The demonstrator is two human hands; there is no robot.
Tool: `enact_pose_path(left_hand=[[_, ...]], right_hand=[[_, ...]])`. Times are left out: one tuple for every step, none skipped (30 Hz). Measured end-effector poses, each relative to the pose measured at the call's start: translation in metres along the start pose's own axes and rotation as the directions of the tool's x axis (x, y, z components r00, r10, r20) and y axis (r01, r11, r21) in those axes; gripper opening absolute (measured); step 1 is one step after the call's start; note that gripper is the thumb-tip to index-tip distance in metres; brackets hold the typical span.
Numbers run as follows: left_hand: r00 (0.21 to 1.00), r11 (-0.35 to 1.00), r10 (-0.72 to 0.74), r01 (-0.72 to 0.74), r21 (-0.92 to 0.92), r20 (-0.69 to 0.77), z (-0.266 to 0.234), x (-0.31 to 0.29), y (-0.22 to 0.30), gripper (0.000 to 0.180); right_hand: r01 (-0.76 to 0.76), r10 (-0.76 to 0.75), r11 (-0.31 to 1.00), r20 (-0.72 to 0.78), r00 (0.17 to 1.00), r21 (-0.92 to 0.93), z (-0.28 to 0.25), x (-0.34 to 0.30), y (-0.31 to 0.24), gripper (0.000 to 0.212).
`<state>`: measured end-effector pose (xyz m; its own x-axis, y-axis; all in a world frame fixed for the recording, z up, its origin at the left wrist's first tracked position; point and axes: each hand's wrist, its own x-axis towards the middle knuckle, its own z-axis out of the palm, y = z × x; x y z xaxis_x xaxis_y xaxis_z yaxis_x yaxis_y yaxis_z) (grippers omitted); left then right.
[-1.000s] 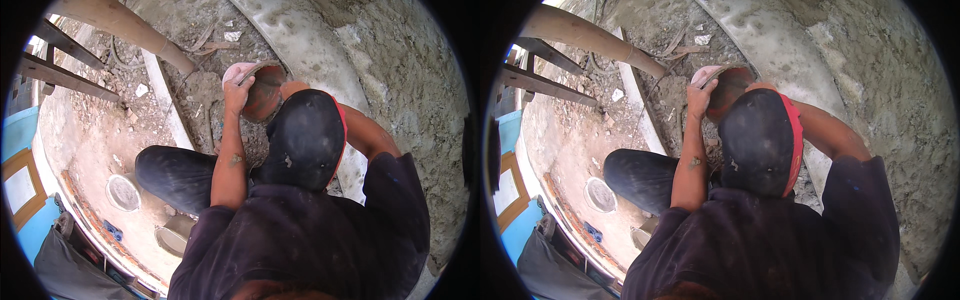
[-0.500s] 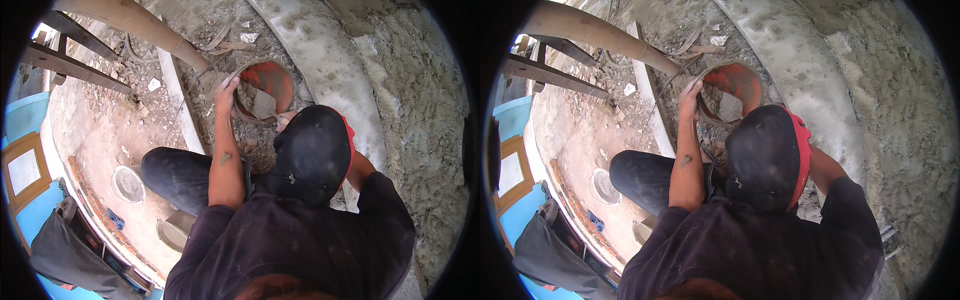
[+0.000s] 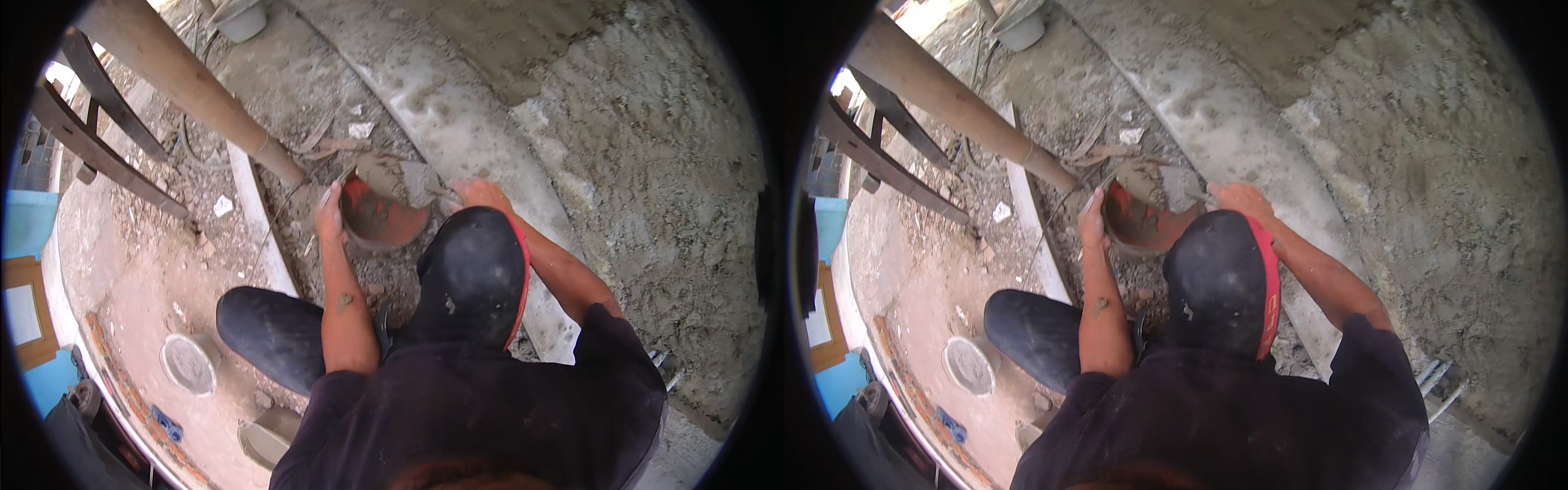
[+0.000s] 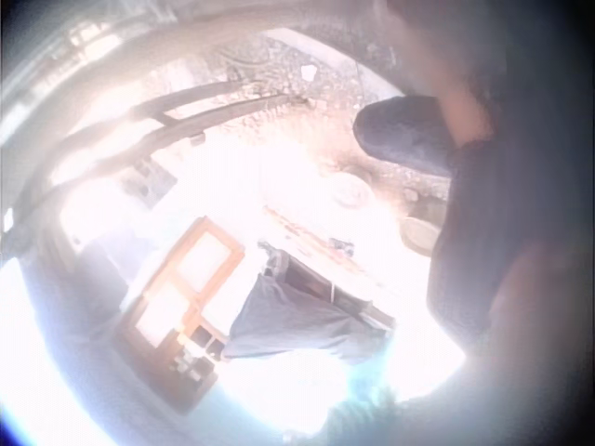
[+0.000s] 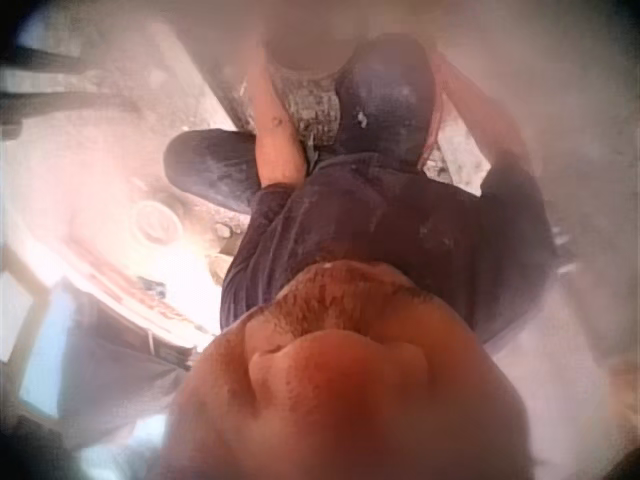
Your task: The person applies plaster to a low wall using a trowel, scooping the material from a bucket and smoothing it onto the surface.
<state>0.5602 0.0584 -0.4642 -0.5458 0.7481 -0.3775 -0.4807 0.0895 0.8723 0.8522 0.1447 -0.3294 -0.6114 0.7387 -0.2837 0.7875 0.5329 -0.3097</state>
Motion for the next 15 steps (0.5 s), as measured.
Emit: enact_pose_path(left_hand=[[0.995,0.994,-0.088,0.091,-0.068,0.045,0.013,0.001,-0.001,0.049],[0.994,0.993,-0.085,0.090,-0.077,0.070,0.013,0.005,-0.003,0.048],[0.996,0.995,-0.080,0.082,-0.062,0.039,0.010,0.009,-0.004,0.048],[0.996,0.994,-0.073,0.076,-0.074,0.051,0.014,0.008,-0.003,0.049],[0.998,0.997,-0.060,0.062,-0.049,0.035,0.015,0.006,0.001,0.049],[0.998,0.998,-0.060,0.060,-0.024,0.019,0.019,0.005,0.000,0.049],[0.998,0.998,-0.067,0.067,-0.004,0.021,0.011,0.008,0.001,0.049],[0.996,0.996,-0.086,0.086,0.011,0.036,0.011,0.014,-0.009,0.049],[0.993,0.994,-0.108,0.106,0.031,0.045,0.011,0.020,-0.015,0.050],[0.993,0.993,-0.115,0.114,0.024,0.036,0.017,0.020,-0.017,0.050],[0.994,0.994,-0.112,0.112,0.018,0.011,0.017,0.015,-0.011,0.050],[0.994,0.994,-0.108,0.108,0.011,-0.014,0.016,0.013,-0.005,0.049],[0.996,0.996,-0.086,0.086,0.009,-0.020,0.008,0.013,0.002,0.050],[0.997,0.997,-0.078,0.078,0.002,-0.009,0.008,0.014,0.002,0.050],[0.997,0.997,-0.078,0.078,-0.007,0.008,0.013,0.015,0.001,0.050]], right_hand=[[0.039,-0.042,0.997,-0.040,0.998,-0.064,-0.019,-0.002,0.011,0.035],[0.071,-0.082,0.981,-0.052,0.995,-0.181,-0.056,-0.002,-0.003,0.032],[0.141,-0.169,0.964,-0.112,0.979,-0.223,-0.092,-0.008,-0.024,0.030],[0.165,-0.201,0.958,-0.139,0.970,-0.233,-0.125,-0.014,-0.041,0.031],[0.207,-0.241,0.954,-0.144,0.960,-0.215,-0.155,-0.018,-0.060,0.031],[0.243,-0.273,0.950,-0.142,0.952,-0.195,-0.182,-0.025,-0.076,0.031],[0.296,-0.319,0.941,-0.138,0.937,-0.166,-0.201,-0.028,-0.089,0.031],[0.401,-0.417,0.908,-0.166,0.894,-0.122,-0.216,-0.029,-0.093,0.031],[0.506,-0.511,0.859,-0.195,0.837,-0.077,-0.229,-0.025,-0.091,0.030],[0.602,-0.593,0.798,-0.223,0.774,-0.032,-0.241,-0.021,-0.086,0.030],[0.569,-0.556,0.814,-0.130,0.821,0.112,-0.259,-0.020,-0.091,0.030],[0.515,-0.525,0.820,-0.028,0.850,0.249,-0.279,-0.018,-0.095,0.030],[0.445,-0.506,0.812,0.075,0.859,0.377,-0.296,-0.015,-0.095,0.029],[0.374,-0.504,0.733,0.083,0.860,0.569,-0.306,-0.009,-0.078,0.028],[0.269,-0.397,0.666,0.026,0.917,0.696,-0.314,-0.001,-0.045,0.028]])
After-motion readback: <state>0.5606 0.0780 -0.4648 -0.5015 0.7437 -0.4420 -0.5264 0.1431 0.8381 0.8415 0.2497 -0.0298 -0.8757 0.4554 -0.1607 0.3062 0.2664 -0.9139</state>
